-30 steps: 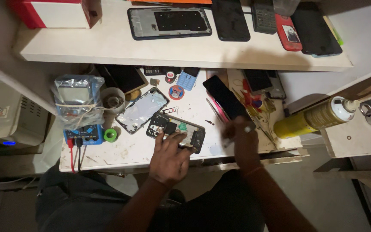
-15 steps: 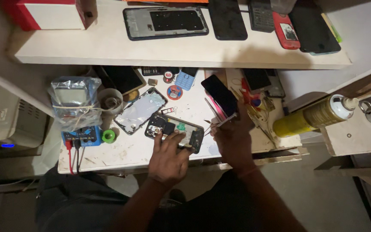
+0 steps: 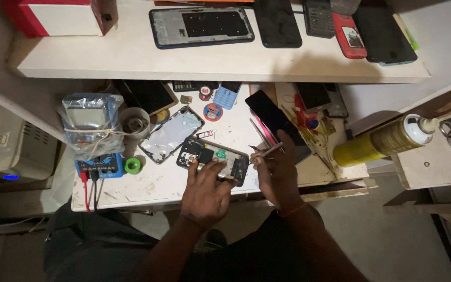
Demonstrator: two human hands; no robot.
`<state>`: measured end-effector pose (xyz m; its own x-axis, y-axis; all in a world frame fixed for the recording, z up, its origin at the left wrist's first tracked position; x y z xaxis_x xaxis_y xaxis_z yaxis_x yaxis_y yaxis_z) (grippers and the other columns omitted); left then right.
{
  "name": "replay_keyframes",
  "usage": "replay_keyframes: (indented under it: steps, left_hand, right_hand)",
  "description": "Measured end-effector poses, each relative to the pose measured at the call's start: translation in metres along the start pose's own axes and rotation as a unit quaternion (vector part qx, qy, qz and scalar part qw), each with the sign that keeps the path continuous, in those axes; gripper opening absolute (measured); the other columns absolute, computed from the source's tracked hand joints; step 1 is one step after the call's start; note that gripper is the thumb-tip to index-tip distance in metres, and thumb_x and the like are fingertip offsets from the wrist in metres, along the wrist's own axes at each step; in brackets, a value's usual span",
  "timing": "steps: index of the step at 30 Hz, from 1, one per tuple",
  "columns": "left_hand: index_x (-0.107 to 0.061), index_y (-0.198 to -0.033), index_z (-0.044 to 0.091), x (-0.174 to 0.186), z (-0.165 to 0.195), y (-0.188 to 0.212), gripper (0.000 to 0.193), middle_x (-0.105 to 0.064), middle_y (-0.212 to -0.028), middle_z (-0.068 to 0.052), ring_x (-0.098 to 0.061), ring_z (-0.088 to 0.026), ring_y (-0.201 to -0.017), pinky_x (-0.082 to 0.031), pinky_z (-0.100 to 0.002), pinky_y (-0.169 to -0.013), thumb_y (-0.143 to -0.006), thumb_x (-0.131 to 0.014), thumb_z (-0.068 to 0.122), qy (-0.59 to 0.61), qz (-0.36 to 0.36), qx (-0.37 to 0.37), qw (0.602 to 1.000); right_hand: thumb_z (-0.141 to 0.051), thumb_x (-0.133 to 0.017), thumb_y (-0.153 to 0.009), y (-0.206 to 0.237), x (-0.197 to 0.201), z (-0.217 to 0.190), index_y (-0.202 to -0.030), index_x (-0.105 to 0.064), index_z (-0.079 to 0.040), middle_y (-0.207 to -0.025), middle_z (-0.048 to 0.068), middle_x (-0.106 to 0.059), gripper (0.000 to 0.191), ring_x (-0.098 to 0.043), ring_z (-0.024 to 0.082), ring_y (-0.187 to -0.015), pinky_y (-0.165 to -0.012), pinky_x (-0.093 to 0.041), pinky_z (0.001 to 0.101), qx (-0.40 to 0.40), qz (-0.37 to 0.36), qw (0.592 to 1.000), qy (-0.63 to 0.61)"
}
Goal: The person repairs a disassembled smartphone at a cluttered workbench, using a screwdriver to work on the phone's internal components and frame. They then fit the phone together, power it on, and tap the lit screen to check it.
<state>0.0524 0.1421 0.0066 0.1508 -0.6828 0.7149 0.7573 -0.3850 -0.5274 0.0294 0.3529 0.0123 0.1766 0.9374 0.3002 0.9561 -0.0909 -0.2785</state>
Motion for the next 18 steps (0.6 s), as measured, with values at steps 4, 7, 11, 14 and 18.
replay_keyframes:
  steps: [4,7,11,14,18]
  left_hand:
    - [-0.077,-0.099,0.015,0.0008,0.0013,-0.0002,0.020,-0.059,-0.133,-0.020,-0.052,-0.036,-0.134,-0.024,-0.066,-0.117,-0.082,-0.067,0.014,-0.002,0.003,0.002,1.000]
    - [-0.077,-0.100,0.015,0.0014,0.0023,-0.0010,0.020,-0.059,-0.132,-0.021,-0.052,-0.036,-0.134,-0.024,-0.066,-0.117,-0.083,-0.067,0.014,0.001,0.009,-0.001,1.000]
    - [-0.077,-0.097,0.015,0.0005,0.0018,-0.0021,0.017,-0.058,-0.131,-0.023,-0.051,-0.038,-0.134,-0.022,-0.069,-0.116,-0.083,-0.067,0.014,-0.005,-0.020,0.004,1.000]
    - [-0.076,-0.099,0.014,0.0023,0.0031,-0.0011,0.018,-0.059,-0.133,-0.021,-0.052,-0.037,-0.135,-0.024,-0.066,-0.118,-0.083,-0.067,0.013,0.007,0.014,-0.002,1.000]
    - [-0.075,-0.097,0.014,0.0024,0.0031,-0.0008,0.017,-0.058,-0.134,-0.020,-0.052,-0.037,-0.135,-0.024,-0.067,-0.118,-0.083,-0.067,0.012,0.004,0.008,0.000,1.000]
  right_hand:
    - [-0.001,-0.062,-0.099,-0.0013,-0.0034,0.0067,-0.157,-0.018,0.001,-0.119,0.019,-0.066,0.073,-0.070,0.019,-0.104,-0.088,-0.060,0.0301,0.012,-0.006,0.999,-0.036]
    - [0.000,-0.062,-0.097,-0.0019,-0.0015,0.0068,-0.156,-0.017,0.000,-0.122,0.019,-0.065,0.074,-0.070,0.020,-0.108,-0.091,-0.061,0.0305,-0.012,-0.015,1.000,-0.004]
    - [-0.001,-0.061,-0.099,-0.0017,0.0009,0.0057,-0.154,-0.017,-0.002,-0.120,0.018,-0.069,0.072,-0.072,0.018,-0.108,-0.090,-0.062,0.0292,-0.075,-0.027,0.996,0.051]
    - [0.001,-0.060,-0.098,-0.0011,-0.0009,0.0029,-0.154,-0.017,-0.001,-0.121,0.019,-0.068,0.071,-0.071,0.019,-0.109,-0.091,-0.061,0.0302,-0.018,-0.017,1.000,0.013]
    - [0.001,-0.060,-0.099,0.0001,-0.0027,0.0019,-0.156,-0.018,0.000,-0.122,0.019,-0.066,0.071,-0.070,0.020,-0.110,-0.092,-0.060,0.0307,0.012,-0.021,1.000,-0.015]
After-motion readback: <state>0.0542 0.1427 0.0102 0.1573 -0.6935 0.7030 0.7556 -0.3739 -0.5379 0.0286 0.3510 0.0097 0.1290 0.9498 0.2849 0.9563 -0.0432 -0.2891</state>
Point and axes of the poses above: each hand's wrist, its own y-axis away from the middle knuckle, its own x-axis out of the back of the hand, z = x × y, the point moved 2 cm from there along -y, towards the middle knuckle
